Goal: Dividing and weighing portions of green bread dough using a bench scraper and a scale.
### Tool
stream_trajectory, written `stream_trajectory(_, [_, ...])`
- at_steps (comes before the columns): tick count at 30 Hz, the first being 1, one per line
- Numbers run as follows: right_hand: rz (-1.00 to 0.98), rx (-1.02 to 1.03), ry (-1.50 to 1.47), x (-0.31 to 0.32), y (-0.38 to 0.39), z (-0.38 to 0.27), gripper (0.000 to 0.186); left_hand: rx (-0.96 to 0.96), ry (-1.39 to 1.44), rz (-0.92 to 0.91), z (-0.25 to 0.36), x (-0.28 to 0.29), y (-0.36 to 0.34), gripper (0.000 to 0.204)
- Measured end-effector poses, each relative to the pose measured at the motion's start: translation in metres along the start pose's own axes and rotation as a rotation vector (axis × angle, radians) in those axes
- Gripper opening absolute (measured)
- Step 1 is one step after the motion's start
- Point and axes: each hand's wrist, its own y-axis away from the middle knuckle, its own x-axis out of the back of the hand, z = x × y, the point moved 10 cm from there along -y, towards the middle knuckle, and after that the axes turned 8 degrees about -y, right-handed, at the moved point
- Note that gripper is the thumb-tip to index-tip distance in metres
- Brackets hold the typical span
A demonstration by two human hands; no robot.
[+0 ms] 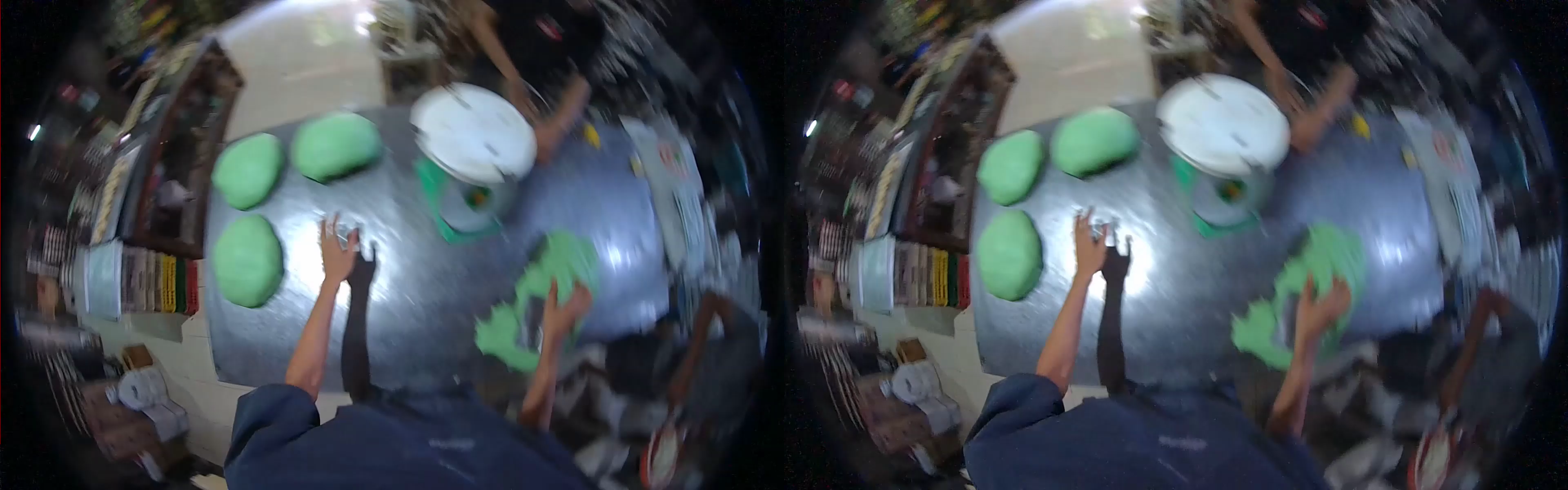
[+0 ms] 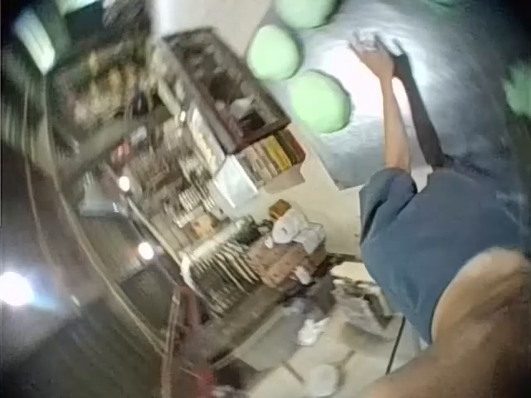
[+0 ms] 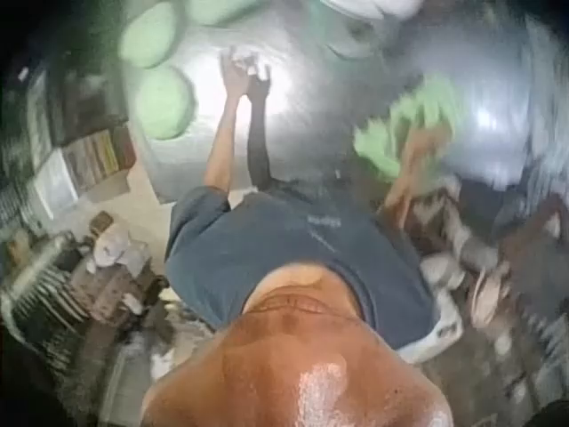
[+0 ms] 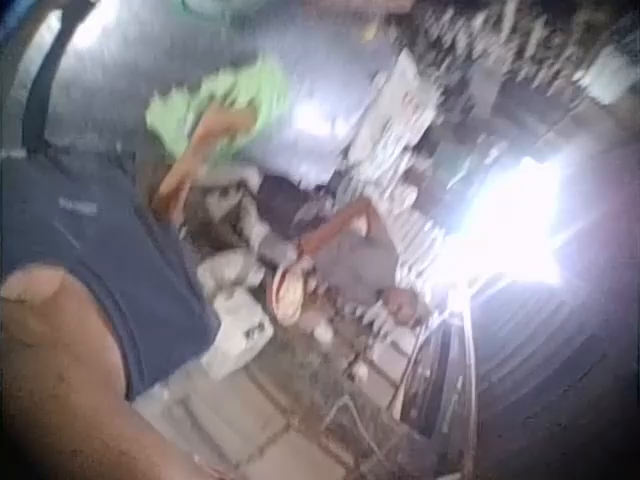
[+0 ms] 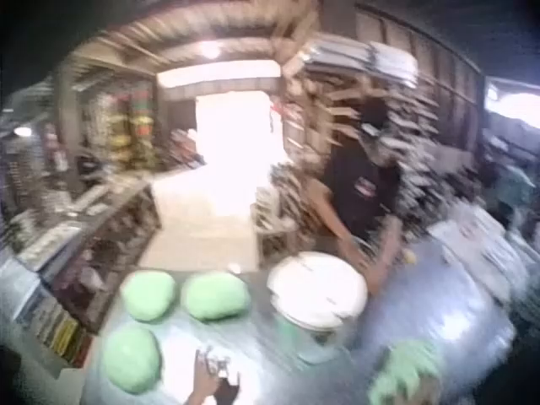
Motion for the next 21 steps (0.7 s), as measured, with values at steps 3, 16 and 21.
stream_trajectory(3, [-0.140, -0.323, -0.135, -0.020, -0.032, 0.085, 0.052, 0.106, -0.263, -0.274, 0.002, -0.029, 0.143, 0.068])
stream_trajectory(16, [-0.747, -0.157, -0.297, -0.063, 0.077, -0.003, 0.076, 0.231, 0.506, -0.196, 0.244, -0.055, 0.091, 0.035])
stream_trajectory(21, [-0.567, -0.366, -0.310, -0.034, 0.069, 0.066, 0.091, -0.223, 0.451, -0.135, 0.347, -0.095, 0.044, 0.029])
